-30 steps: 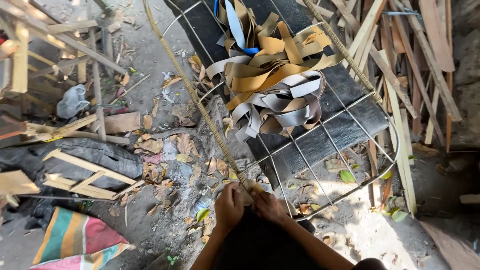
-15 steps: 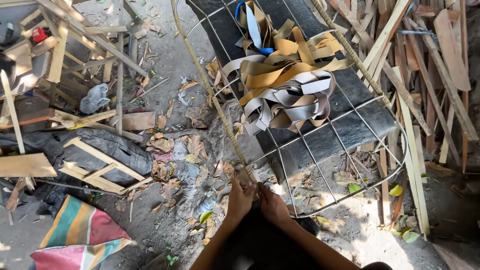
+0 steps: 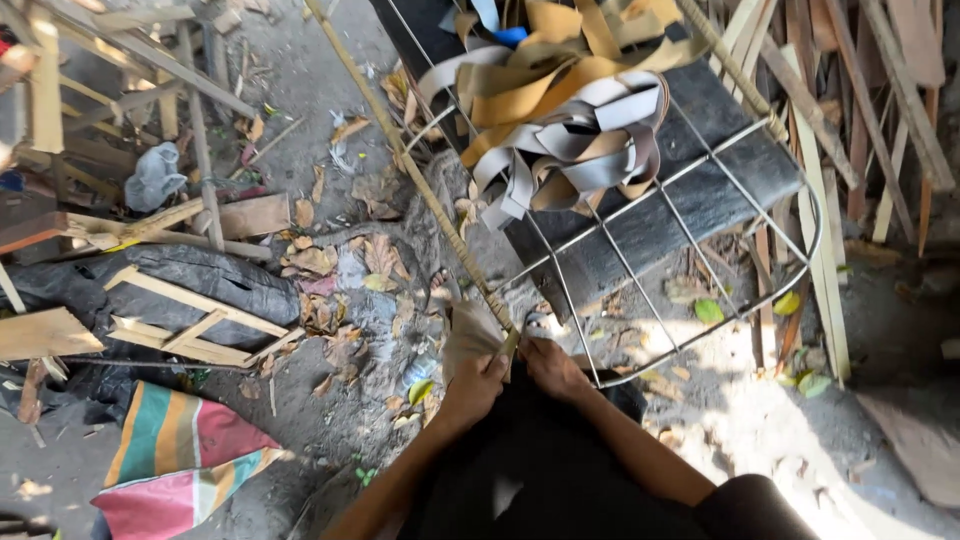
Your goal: Wrapping a thin cord or strip around a metal furniture frame to create a seat or backrest
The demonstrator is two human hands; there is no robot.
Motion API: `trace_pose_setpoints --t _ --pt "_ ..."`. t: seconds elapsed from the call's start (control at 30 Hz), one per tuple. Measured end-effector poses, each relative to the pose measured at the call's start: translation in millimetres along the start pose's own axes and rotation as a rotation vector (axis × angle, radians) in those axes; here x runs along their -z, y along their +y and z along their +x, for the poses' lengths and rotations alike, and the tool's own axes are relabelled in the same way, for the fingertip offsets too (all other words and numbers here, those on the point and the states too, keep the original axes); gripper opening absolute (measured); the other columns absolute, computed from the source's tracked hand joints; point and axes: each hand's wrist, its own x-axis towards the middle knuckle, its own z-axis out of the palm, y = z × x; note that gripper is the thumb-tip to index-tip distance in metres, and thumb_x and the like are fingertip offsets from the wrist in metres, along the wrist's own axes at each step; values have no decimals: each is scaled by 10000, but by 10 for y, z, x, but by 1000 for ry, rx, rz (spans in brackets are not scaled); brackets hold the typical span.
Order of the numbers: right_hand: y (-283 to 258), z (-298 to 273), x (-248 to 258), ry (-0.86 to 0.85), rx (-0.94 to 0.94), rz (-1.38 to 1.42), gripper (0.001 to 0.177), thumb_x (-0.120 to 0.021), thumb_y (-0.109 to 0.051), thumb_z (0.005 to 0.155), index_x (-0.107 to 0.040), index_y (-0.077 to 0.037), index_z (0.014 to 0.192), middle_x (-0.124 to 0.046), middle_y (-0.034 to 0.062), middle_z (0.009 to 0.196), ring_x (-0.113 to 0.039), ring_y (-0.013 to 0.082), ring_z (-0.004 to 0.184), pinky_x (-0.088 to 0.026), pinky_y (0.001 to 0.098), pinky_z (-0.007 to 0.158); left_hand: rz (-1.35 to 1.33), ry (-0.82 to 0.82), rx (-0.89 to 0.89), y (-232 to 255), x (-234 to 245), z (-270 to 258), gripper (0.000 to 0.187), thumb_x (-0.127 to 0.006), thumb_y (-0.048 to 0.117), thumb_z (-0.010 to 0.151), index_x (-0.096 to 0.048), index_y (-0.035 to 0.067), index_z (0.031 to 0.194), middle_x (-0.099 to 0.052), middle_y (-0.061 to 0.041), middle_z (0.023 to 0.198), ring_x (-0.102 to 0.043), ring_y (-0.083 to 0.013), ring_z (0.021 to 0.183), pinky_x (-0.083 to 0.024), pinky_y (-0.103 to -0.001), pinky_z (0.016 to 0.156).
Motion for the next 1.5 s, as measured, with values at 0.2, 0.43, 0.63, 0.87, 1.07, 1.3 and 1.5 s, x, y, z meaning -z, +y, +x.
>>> trace_pose_setpoints --t 0.2,0.43,0.63,0.87,1.07,1.3,1.5 --pt "-408 93 250 -61 -348 383 390 -479 -253 1113 -661 68 987 -671 387 829 -724 527 809 -583 538 669 295 22 -128 -399 67 32 506 -407 513 1086 -634 97 908 -719 -280 846 -712 -535 936 -572 -596 768" --pt "-206 213 298 -269 -597 734 612 -397 -551 1036 -706 -23 1030 -560 126 671 -581 284 626 -507 458 602 690 84 -816 -856 -85 1279 407 -385 268 1099 -584 54 1383 -698 -304 945 -723 -515 963 -582 -644 826" --pt "-570 344 534 -466 -788 986 723 -277 -715 1082 -558 -119 784 -357 -2 531 -383 153 379 -354 314 355 822 -273 -1024 -396 80 1796 422 -445 451 1031 -610 93 881 -769 -203 849 -754 -440 911 -605 -540 851" --pt "-640 144 448 -126 -545 653 658 -517 -568 1068 -724 -72 689 -611 87 458 -645 217 429 -550 314 465 690 143 -508 -427 48 1331 240 -501 267 1015 -594 65 925 -672 -218 784 -704 -485 830 -546 -580 703" --pt "-527 -39 338 58 -170 346 465 -610 -318 1023 -670 -8 683 -573 208 540 -622 412 513 -512 439 483 254 119 53 -381 81 935 685 -394 706 984 -629 137 683 -628 -108 577 -675 -292 549 -517 -400 585" --pt "-142 -209 51 124 52 -27 299 -568 -268 877 -712 -135 1102 -720 164 918 -703 500 768 -579 602 621 255 -80 135 186 18 823 719 -602 650 959 -717 -8 693 -678 -156 574 -652 -240 448 -540 -335 401" --pt "-341 -171 163 170 -52 85 481 -628 -224 837 -701 -160 1307 -765 219 1001 -714 514 909 -574 655 748 306 63 -37 -120 -145 676 514 -568 521 1003 -700 92 751 -677 -174 728 -704 -418 780 -506 -509 679"
